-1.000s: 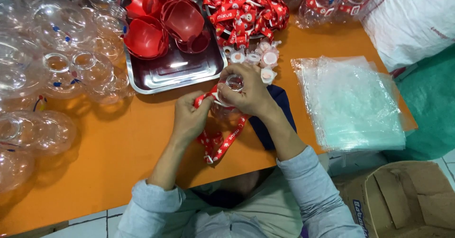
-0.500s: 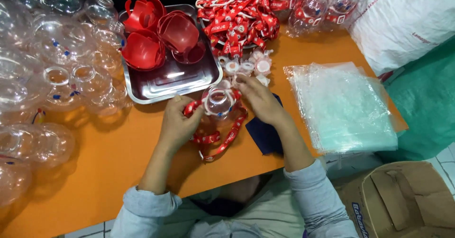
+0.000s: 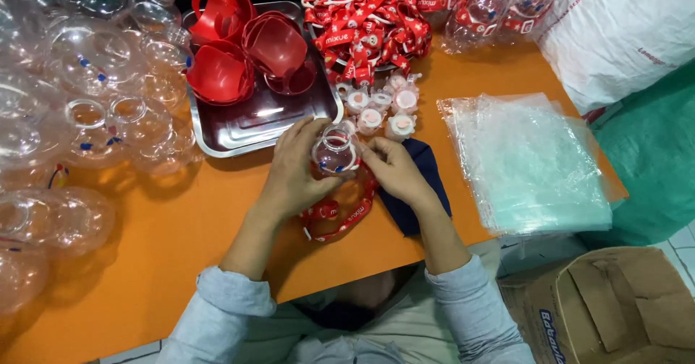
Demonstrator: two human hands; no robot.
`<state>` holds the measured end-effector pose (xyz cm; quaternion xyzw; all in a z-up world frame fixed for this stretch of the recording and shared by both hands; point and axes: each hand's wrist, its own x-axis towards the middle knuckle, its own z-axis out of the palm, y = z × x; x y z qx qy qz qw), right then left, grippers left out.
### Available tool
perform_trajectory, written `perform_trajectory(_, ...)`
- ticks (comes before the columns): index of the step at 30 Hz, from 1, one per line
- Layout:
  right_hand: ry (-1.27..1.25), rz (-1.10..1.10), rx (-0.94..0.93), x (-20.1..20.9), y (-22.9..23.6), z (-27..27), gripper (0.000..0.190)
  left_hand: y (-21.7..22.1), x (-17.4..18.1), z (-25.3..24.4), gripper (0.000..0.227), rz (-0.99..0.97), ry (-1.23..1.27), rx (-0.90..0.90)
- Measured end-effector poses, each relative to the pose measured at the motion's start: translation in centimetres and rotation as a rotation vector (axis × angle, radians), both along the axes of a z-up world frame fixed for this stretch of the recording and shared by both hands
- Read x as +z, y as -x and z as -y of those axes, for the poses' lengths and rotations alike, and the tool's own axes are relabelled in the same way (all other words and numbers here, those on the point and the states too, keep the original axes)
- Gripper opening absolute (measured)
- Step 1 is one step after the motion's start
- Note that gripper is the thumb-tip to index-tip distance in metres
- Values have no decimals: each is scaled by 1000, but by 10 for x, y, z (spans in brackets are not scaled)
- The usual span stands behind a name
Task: Attaching red lanyards to clear plastic bottles and packaging them into individual plastic bags.
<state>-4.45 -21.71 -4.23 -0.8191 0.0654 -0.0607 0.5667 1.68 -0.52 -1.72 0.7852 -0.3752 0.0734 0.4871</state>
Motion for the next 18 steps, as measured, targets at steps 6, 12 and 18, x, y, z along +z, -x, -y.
perform_trajectory(6, -153, 77, 153, -10, -3, 6, 35, -3, -8, 2, 84, -31, 90, 12)
perform_trajectory(12, -75, 201, 65, -21, -12, 14, 31, -5, -12, 4, 81, -6, 37, 38)
perform_trajectory(18, -38, 275, -118, -21, -4, 13, 30, 3, -7, 4, 90, -72, 45, 60)
